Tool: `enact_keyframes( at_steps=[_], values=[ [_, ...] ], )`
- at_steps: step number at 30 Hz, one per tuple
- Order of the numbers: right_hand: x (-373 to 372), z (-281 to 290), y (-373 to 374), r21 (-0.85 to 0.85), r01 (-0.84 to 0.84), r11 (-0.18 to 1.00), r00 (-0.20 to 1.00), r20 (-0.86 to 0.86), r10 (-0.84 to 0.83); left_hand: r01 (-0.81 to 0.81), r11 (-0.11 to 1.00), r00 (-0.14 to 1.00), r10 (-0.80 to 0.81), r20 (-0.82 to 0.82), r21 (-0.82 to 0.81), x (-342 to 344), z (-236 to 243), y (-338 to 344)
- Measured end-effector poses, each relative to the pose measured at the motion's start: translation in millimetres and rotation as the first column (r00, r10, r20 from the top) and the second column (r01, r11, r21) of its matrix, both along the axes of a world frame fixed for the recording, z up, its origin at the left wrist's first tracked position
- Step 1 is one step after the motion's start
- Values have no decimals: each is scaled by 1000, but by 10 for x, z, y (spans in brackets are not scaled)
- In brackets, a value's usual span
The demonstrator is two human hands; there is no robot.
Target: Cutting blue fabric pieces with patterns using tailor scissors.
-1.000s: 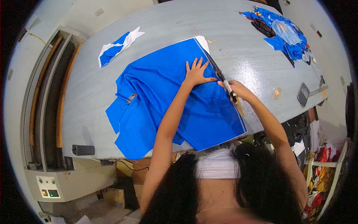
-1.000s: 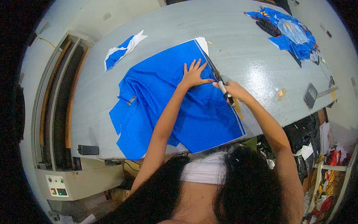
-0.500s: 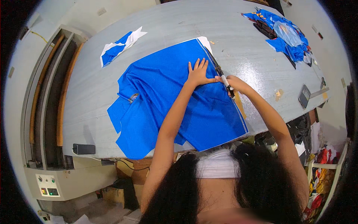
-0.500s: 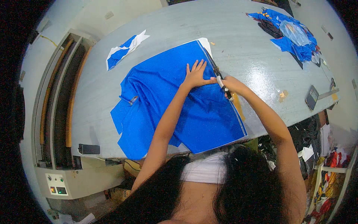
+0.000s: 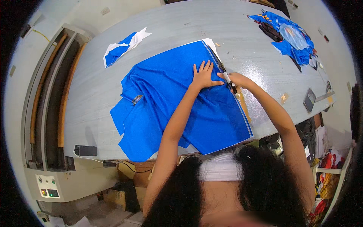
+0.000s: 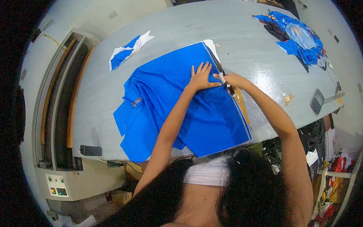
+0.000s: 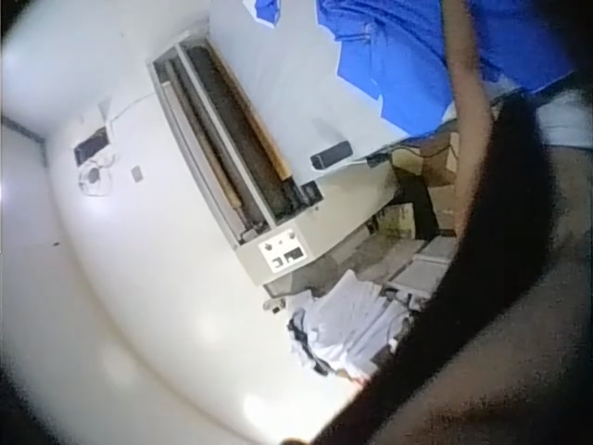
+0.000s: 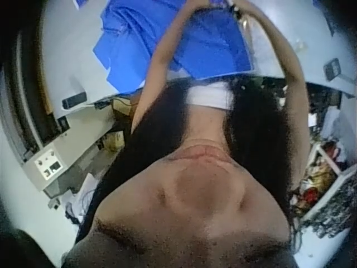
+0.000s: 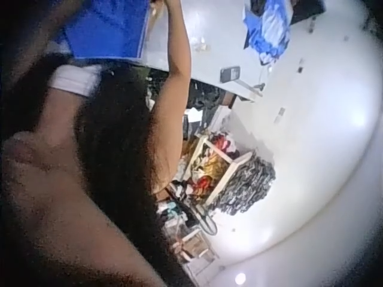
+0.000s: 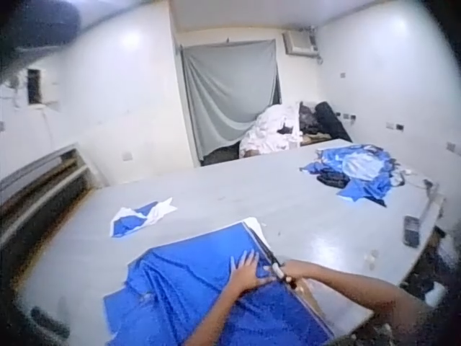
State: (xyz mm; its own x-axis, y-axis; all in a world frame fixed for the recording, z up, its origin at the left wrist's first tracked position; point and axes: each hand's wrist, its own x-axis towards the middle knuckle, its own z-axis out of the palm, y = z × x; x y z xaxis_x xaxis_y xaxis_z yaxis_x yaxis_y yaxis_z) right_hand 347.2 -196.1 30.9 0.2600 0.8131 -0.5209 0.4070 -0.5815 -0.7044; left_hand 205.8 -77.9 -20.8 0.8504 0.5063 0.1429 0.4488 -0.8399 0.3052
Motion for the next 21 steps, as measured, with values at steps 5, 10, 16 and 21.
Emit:
enact_keyframes(
  at_steps=[5,10,16,21],
  values=[
    [11,-10,-22,129,-85,988,987,144,66,-3,1000,1000,3,0,10,-3,6,2],
    [70,46,148,-13,-60,998,998,24,60,2,1000,999,-3,38,7,-1,-49,22],
    [109,35,293,31,-109,994,990,94,106,9,1000,1000,-9,26,18,12,-41,13],
    [145,-35,312,62,-108,992,992,66,104,-1,999,999,-1,43,39,7,-56,15]
  ],
)
